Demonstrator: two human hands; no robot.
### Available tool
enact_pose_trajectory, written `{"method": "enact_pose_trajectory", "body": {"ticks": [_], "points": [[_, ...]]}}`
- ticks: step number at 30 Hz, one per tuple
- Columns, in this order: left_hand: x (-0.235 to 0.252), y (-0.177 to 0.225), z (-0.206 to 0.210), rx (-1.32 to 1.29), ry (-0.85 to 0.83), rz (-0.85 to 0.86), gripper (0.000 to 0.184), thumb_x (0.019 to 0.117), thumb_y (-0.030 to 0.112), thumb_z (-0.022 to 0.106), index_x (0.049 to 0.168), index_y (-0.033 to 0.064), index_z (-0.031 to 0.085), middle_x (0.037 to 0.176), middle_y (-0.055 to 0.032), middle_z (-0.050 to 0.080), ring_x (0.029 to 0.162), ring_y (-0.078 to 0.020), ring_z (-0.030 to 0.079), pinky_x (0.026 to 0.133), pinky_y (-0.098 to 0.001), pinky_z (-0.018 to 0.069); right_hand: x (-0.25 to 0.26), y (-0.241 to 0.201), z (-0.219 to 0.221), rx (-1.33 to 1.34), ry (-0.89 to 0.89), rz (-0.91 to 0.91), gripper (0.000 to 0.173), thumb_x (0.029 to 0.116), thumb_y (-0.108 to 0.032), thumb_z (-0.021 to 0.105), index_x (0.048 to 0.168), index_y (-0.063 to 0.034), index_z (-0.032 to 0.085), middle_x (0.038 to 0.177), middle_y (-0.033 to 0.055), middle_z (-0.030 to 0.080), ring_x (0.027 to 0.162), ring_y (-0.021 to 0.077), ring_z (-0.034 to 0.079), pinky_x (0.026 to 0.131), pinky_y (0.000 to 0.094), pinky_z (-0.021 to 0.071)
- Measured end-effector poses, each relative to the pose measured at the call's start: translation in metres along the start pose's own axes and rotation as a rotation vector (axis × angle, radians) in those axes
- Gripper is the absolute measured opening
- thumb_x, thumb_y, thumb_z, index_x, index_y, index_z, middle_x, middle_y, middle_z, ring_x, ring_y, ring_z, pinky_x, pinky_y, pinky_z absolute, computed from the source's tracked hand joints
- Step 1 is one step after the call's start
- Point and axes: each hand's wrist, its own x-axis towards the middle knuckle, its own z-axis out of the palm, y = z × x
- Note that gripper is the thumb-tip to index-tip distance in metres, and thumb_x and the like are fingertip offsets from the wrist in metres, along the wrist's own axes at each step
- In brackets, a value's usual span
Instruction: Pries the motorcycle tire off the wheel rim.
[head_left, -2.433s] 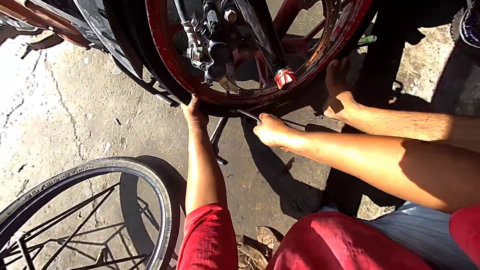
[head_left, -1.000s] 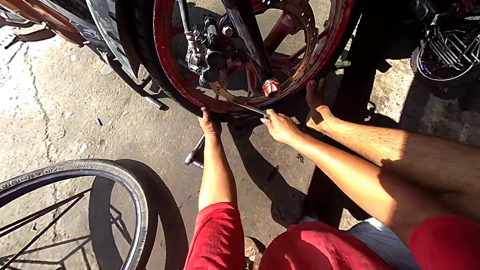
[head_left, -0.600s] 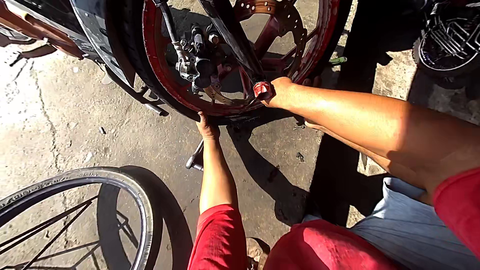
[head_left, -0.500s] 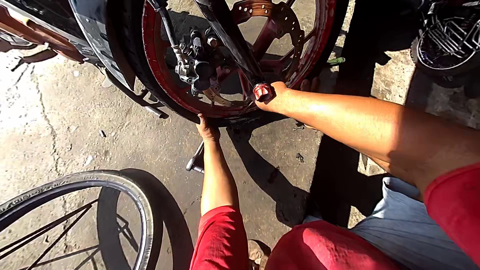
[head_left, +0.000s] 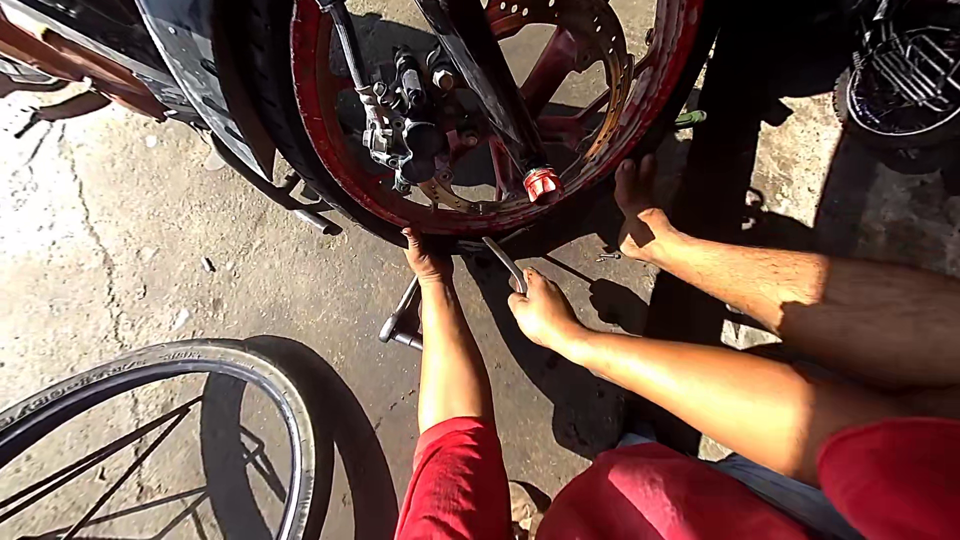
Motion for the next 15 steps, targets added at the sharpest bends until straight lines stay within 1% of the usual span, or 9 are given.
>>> {"method": "enact_pose_trajectory", "body": {"ticks": [3,6,8,10,12,13,14,15], "points": [[0.002,-0.001,-0.003,-0.012,-0.002,-0.004,0.071,0.0859,0.065,0.071,0.135,0.0177,0.052,0.121,-0.0036,0.07,0.113,-0.018,0.067,0.099,-0.0447,0.0561,-0.001,0.012,0.02,-0.003,0.059,-0.035,0.02,0.1001,-0.016,0.051,0.114,-0.0041,0.057,0.095,0.0133,0.064,0.093,0.027,0.066,0.081,0.0457,0.0518],[0.007,-0.001,-0.004,-0.021,-0.019,-0.011,0.079,0.0791,0.068,0.075,0.135,0.0175,0.052,0.121,-0.0032,0.069,0.113,-0.0178,0.067,0.1,-0.0446,0.0559,-0.001,0.016,0.041,0.061,0.115,-0.064,0.023,0.0987,-0.014,0.051,0.117,-0.0019,0.057,0.095,0.0141,0.066,0.093,0.0268,0.067,0.082,0.0447,0.0531],[0.011,-0.002,-0.001,-0.037,-0.003,-0.012,0.081,0.0765,0.068,0.078,0.133,0.0164,0.051,0.118,-0.0031,0.07,0.112,-0.0177,0.067,0.099,-0.0448,0.0561,0.0,0.015,0.056,0.127,0.143,-0.074,0.028,0.0993,-0.011,0.052,0.123,0.0022,0.057,0.101,0.0169,0.067,0.098,0.0274,0.067,0.087,0.0438,0.0532],[0.011,-0.004,-0.003,-0.032,0.018,-0.004,0.086,0.0733,0.07,0.079,0.132,0.0142,0.05,0.116,-0.0045,0.07,0.11,-0.0185,0.068,0.098,-0.0453,0.0565,0.004,0.018,0.079,0.189,0.178,-0.078,0.035,0.0988,-0.011,0.052,0.13,0.0057,0.054,0.105,0.0199,0.068,0.102,0.0289,0.067,0.091,0.0443,0.053],[0.012,-0.004,-0.004,-0.027,0.009,0.002,0.088,0.0729,0.071,0.078,0.133,0.0144,0.049,0.117,-0.005,0.07,0.111,-0.0191,0.068,0.098,-0.0459,0.0565,0.009,0.021,0.1,0.243,0.202,-0.087,0.047,0.0998,-0.012,0.052,0.142,0.0092,0.047,0.117,0.0247,0.067,0.111,0.0325,0.066,0.099,0.0461,0.0514],[0.012,-0.004,-0.004,-0.037,-0.006,-0.002,0.088,0.0722,0.072,0.078,0.133,0.0157,0.051,0.119,-0.005,0.07,0.112,-0.0197,0.068,0.099,-0.0466,0.0564,0.012,0.02,0.107,0.244,0.224,-0.093,0.051,0.0994,-0.012,0.052,0.145,0.0105,0.045,0.12,0.0263,0.067,0.113,0.0338,0.066,0.1,0.0466,0.0512],[0.011,-0.004,-0.003,-0.043,-0.017,-0.007,0.088,0.0719,0.073,0.078,0.134,0.0172,0.051,0.12,-0.0043,0.069,0.114,-0.0193,0.067,0.1,-0.0462,0.0562,0.01,0.015,0.105,0.216,0.221,-0.079,0.053,0.0994,-0.011,0.053,0.146,0.0124,0.044,0.123,0.0282,0.066,0.115,0.0348,0.066,0.101,0.0455,0.0511],[0.008,-0.006,-0.001,-0.053,-0.023,-0.01,0.087,0.0727,0.074,0.076,0.135,0.0186,0.051,0.121,-0.0034,0.069,0.114,-0.0187,0.067,0.1,-0.0453,0.0561,-0.002,0.001,0.087,0.168,0.135,-0.015,0.052,0.1044,-0.01,0.05,0.149,0.0134,0.039,0.134,0.0295,0.062,0.125,0.0347,0.063,0.107,0.0423,0.0476]]}}
